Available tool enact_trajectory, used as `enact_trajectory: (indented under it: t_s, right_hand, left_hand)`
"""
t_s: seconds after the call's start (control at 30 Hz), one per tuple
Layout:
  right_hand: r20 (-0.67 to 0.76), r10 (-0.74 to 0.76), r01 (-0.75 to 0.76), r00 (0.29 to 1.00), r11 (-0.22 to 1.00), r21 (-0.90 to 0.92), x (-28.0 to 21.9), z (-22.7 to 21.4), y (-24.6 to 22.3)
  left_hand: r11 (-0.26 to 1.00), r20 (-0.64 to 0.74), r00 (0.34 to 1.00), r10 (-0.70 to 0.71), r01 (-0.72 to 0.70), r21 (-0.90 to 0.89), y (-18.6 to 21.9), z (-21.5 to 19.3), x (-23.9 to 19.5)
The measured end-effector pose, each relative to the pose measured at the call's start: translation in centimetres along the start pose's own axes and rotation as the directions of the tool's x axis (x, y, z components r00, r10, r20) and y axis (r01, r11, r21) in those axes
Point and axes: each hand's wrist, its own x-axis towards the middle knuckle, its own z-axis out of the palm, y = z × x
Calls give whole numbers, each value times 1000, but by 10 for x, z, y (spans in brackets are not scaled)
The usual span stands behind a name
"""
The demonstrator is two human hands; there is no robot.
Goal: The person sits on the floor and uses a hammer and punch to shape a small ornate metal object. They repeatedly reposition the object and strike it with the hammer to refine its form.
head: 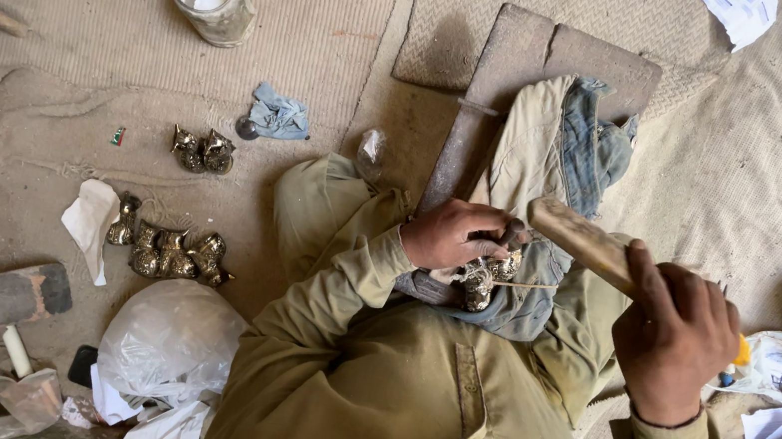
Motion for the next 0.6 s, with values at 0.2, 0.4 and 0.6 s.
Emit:
enact_trajectory:
  t_s: [0.2,0.4,0.6]
  right_hand:
    - [23,-63,61,998,996,59,2,-5,1]
    - [28,-89,91,996,988,-125,-3,-2,0]
    - [12,-140,141,990,989,-49,-5,-7,6]
  left_hand:
    - [999,61,998,-30,31,-11,-6,3,-4]
    - [998,-7,999,-45,45,40,-4,4,-10]
    - [997,-8,999,-53,53,-52,-2,4,-14]
